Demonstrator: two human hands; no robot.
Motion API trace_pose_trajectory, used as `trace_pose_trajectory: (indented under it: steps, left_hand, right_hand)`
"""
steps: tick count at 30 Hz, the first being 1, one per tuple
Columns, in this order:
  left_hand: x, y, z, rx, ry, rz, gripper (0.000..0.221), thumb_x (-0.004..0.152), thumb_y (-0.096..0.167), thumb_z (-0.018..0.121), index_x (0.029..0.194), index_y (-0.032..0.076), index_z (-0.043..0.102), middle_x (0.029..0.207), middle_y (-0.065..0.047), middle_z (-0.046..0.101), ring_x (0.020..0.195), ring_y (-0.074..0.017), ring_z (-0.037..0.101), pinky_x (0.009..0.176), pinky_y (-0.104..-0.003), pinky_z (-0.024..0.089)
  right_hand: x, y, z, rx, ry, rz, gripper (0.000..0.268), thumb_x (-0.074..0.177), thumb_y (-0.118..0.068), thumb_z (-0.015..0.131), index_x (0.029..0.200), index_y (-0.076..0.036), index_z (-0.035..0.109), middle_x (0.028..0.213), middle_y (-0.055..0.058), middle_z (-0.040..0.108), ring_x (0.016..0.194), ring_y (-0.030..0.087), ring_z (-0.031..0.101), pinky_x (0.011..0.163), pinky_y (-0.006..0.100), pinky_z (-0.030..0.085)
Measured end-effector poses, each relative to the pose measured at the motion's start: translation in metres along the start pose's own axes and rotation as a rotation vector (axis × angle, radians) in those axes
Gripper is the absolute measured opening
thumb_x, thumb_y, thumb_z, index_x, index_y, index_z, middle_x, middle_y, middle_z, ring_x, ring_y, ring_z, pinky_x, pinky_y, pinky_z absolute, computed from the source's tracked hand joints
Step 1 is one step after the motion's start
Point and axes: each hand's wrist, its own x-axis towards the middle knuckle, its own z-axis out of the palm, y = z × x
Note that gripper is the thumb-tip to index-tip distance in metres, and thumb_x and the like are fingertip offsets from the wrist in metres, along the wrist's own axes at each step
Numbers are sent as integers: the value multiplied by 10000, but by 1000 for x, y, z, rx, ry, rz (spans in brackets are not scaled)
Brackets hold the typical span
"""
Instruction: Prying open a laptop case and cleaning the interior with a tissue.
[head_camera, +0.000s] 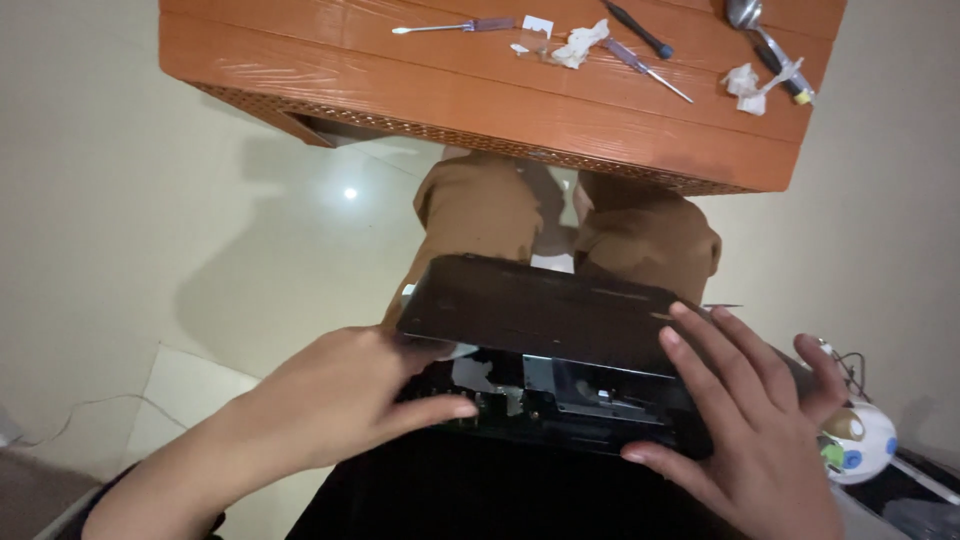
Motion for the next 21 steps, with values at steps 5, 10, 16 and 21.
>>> trace_pose_trajectory:
  steps: [5, 10, 16, 21]
  left_hand:
    - [-21, -14, 1, -127, 59, 87, 647, 938, 609, 557, 1243, 55, 695, 1272, -84, 747, 953, -268, 795, 783, -393, 608]
    - [-32, -17, -3, -194, 65, 236, 622, 918, 555, 606, 1271, 49, 691, 1418, -89, 673, 1123, -300, 738, 857, -404, 584]
    - [-24, -14, 0, -84, 130, 200, 619, 932, 585, 565, 1211, 54, 717, 1380, -89, 677, 1099, -299, 722, 856, -429, 573]
    - [-32, -13, -4, -245, 55, 297, 582, 919, 490, 631, 1263, 24, 687, 1319, -116, 734, 1079, -307, 764, 821, -400, 605]
  right_hand:
    - [-1, 2, 4, -22, -13, 1, 1052, 659, -791, 611, 1479, -138, 516, 1556, 57, 520, 1490, 282, 402, 1251, 589, 96]
    - [-5, 5, 6, -28, -20, -8, 1042, 683, -786, 586, 1484, -123, 510, 1555, 66, 520, 1492, 290, 397, 1249, 602, 108]
    - [-6, 4, 6, -53, -9, -10, 1047, 697, -792, 562, 1485, -104, 518, 1538, 81, 540, 1481, 300, 416, 1244, 593, 105]
    - [-11, 6, 10, -28, -22, -22, 1040, 700, -778, 570, 1496, -114, 490, 1561, 91, 510, 1495, 325, 403, 1269, 606, 130]
